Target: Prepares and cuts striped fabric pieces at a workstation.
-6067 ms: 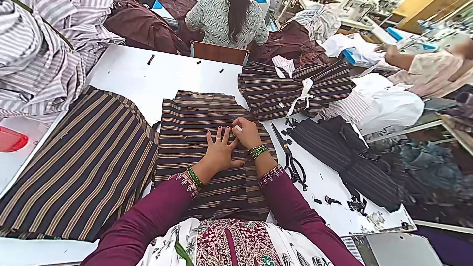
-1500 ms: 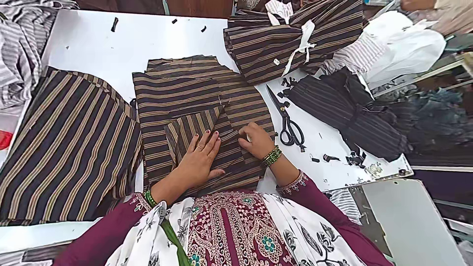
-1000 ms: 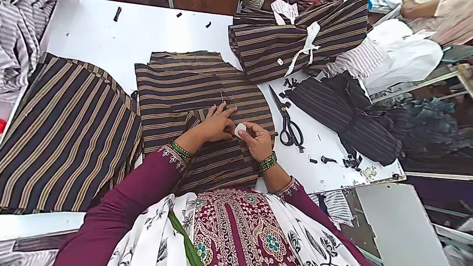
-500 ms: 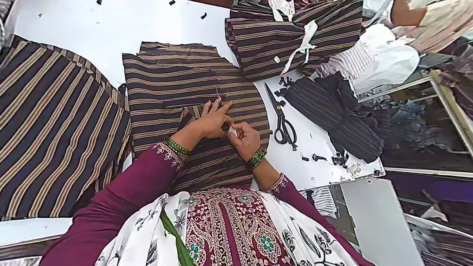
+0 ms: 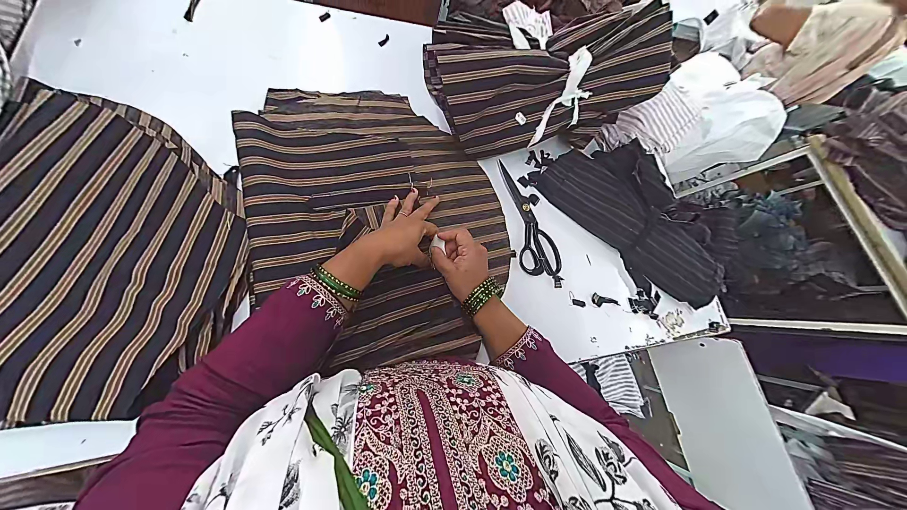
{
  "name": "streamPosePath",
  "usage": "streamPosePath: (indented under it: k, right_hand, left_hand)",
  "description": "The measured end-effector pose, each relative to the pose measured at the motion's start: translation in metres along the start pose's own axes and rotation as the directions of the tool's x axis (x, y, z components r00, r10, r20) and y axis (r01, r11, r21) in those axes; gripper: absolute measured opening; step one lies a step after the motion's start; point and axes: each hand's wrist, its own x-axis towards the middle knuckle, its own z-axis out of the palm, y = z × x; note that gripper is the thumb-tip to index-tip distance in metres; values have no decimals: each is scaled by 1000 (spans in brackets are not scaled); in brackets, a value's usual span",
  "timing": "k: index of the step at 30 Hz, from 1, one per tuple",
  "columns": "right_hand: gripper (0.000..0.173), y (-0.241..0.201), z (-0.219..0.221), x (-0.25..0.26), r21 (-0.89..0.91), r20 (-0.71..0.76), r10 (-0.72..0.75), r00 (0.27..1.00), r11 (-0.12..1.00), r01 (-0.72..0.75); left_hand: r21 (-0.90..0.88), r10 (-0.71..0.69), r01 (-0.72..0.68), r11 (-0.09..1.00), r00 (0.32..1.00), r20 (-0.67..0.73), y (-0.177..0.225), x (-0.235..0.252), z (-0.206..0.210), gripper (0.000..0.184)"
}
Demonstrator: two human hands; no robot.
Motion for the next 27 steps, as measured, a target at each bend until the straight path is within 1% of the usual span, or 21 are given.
streamPosePath:
  k: [2, 4, 5, 7, 9, 10, 11, 12, 13, 14, 15, 16, 17, 18, 20, 21, 23, 24, 25, 26, 27]
  right_hand:
    - [24, -1, -4, -8, -70, 33, -10, 999, 997, 12]
    - [26, 3, -6, -17, -65, 45, -42, 998, 997, 45]
    - [27, 6, -6, -20, -24, 36, -51, 998, 998, 52]
    - [27, 8, -10, -21, 157, 21, 26, 999, 987, -29]
    - [31, 11, -18, -10, 338, -52, 115, 992, 937, -91]
    - [40, 15, -25, -3, 362, -91, 125, 988, 928, -84]
    - [48, 20, -36, 2, 333, -112, 132, 985, 939, -88]
    - [52, 26, -49, 6, 258, -134, 124, 983, 962, -86]
    - [49, 34, -63, 6, 137, -160, 98, 982, 988, -77]
    - [42, 43, -77, 5, -22, -188, 50, 981, 998, -55]
    - [36, 52, -91, 1, -183, -211, 6, 977, 982, -45]
    - [32, 56, -102, -4, -314, -213, 9, 977, 946, -77]
    - [33, 56, -111, -11, -407, -187, 82, 979, 901, -153]
    - [36, 55, -116, -16, -462, -155, 182, 971, 856, -234]
    - [43, 49, -120, -22, -522, -122, 324, 938, 783, -338]
    - [50, 42, -123, -21, -550, -90, 398, 913, 744, -379]
    - [55, 33, -130, -16, -569, -30, 540, 841, 683, -458]
    - [54, 32, -134, -14, -543, -9, 582, 813, 680, -493]
    - [48, 34, -136, -15, -493, 12, 605, 796, 696, -522]
    - [40, 36, -138, -20, -409, 41, 608, 793, 734, -542]
    - [32, 39, -136, -29, -294, 83, 585, 807, 788, -541]
  left_hand:
    - [-13, 27, -27, 1000, 999, -36, -4, 1, 4, 39]
    - [-16, 50, -51, 999, 996, -77, -6, 1, 6, 32]
    - [-10, 54, -55, 998, 995, -80, -7, 1, 6, 30]
    - [-15, 66, -68, 998, 992, -111, -9, 1, 10, 30]
    - [-22, 52, -57, 998, 981, -188, -12, -3, 17, 39]
    - [-16, 35, -39, 999, 972, -231, -11, -8, 22, 46]
    - [8, 22, -21, 1000, 964, -266, -10, -15, 28, 52]
    - [38, 15, -5, 999, 961, -277, -7, -25, 34, 59]
    - [77, 20, 0, 997, 964, -266, -4, -36, 41, 65]
    - [107, 21, 4, 994, 973, -232, 0, -46, 47, 69]
    - [135, 21, 6, 991, 981, -193, 3, -55, 53, 72]
    - [172, 23, 6, 985, 986, -166, 4, -62, 60, 74]
    - [211, 30, 3, 977, 988, -154, 4, -66, 67, 75]
    - [246, 43, -4, 969, 988, -150, 3, -69, 72, 76]
    - [270, 54, -15, 963, 989, -137, 2, -70, 74, 77]
    - [273, 61, -23, 962, 989, -133, 2, -69, 73, 78]
    - [292, 73, -33, 956, 989, -125, 0, -69, 73, 79]
    - [299, 84, -42, 953, 988, -130, -1, -68, 73, 80]
    - [300, 95, -50, 953, 986, -136, -2, -68, 74, 80]
    - [297, 105, -58, 953, 984, -144, -4, -68, 75, 80]
    - [294, 110, -63, 954, 983, -146, -4, -68, 75, 81]
